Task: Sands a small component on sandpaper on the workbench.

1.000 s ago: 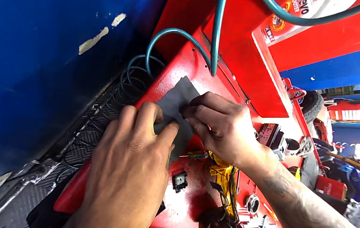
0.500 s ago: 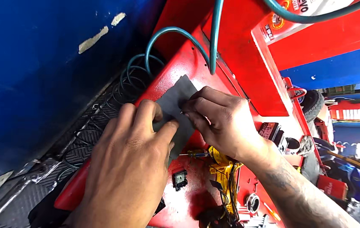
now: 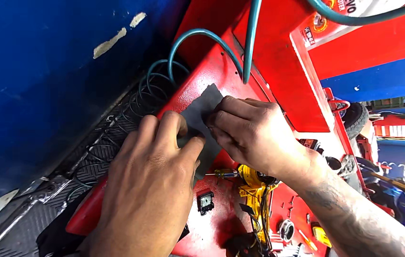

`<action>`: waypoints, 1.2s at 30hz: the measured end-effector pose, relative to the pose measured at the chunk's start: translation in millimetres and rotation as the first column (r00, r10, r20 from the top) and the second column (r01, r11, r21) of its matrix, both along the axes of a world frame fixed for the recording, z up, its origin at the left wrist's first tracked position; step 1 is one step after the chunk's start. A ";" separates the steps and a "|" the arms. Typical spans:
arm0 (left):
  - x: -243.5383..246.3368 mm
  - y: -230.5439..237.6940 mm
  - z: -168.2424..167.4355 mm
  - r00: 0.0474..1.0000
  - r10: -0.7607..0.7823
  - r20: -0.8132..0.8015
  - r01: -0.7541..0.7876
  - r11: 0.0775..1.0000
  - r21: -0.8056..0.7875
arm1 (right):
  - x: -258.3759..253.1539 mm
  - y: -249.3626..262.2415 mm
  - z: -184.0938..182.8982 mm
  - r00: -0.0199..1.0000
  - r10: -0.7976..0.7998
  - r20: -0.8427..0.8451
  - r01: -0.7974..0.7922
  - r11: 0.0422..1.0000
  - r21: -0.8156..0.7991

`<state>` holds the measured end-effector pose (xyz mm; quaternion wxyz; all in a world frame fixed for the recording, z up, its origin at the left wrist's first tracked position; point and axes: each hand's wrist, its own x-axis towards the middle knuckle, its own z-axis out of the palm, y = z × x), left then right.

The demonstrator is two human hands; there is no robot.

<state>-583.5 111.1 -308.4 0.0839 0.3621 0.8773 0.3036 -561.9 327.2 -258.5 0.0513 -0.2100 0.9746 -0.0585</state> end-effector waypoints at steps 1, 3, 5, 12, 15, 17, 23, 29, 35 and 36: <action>0.1 0.0 -0.2 1.000 0.001 -0.002 -0.001 1.000 0.002 | -0.1 0.3 -0.3 1.000 0.001 -0.002 -0.001 1.000 0.000; 0.3 0.1 -0.3 1.000 0.003 -0.003 -0.003 1.000 0.005 | -0.2 0.7 -0.7 1.000 -0.002 -0.004 0.002 1.000 0.000; 0.6 0.1 -0.7 1.000 0.005 0.001 -0.005 1.000 0.009 | 0.3 0.5 -1.6 1.000 -0.010 -0.010 0.010 1.000 -0.009; 0.0 -0.2 -0.8 1.000 -0.004 0.009 0.004 1.000 0.003 | 2.0 -2.2 0.7 0.999 -0.042 0.013 0.042 0.999 -0.013; 0.1 0.0 -1.3 1.000 -0.002 0.004 0.002 1.000 0.009 | 1.0 1.0 -0.9 0.998 -0.065 0.003 0.066 0.998 -0.015; -0.3 -0.1 -1.2 1.000 -0.002 0.006 0.002 1.000 0.009 | 1.2 0.9 -1.6 0.997 -0.081 0.011 0.081 0.996 -0.036; -1.8 -0.6 -1.9 1.000 -0.004 0.024 0.004 1.000 0.025 | -0.1 1.8 -2.5 0.991 -0.126 0.045 0.130 0.987 -0.090; -2.1 -0.7 -1.5 0.999 -0.002 0.033 0.001 1.000 0.019 | -0.8 1.3 -2.6 0.988 -0.143 0.060 0.149 0.984 -0.102; -2.1 -0.5 -2.2 0.999 -0.001 0.036 0.000 1.000 0.028 | -1.0 3.8 -1.8 0.986 -0.153 0.062 0.158 0.983 -0.095; -2.3 -0.5 -2.1 0.999 -0.003 0.037 0.002 1.000 0.026 | -0.6 3.5 -2.4 0.986 -0.154 0.059 0.160 0.982 -0.100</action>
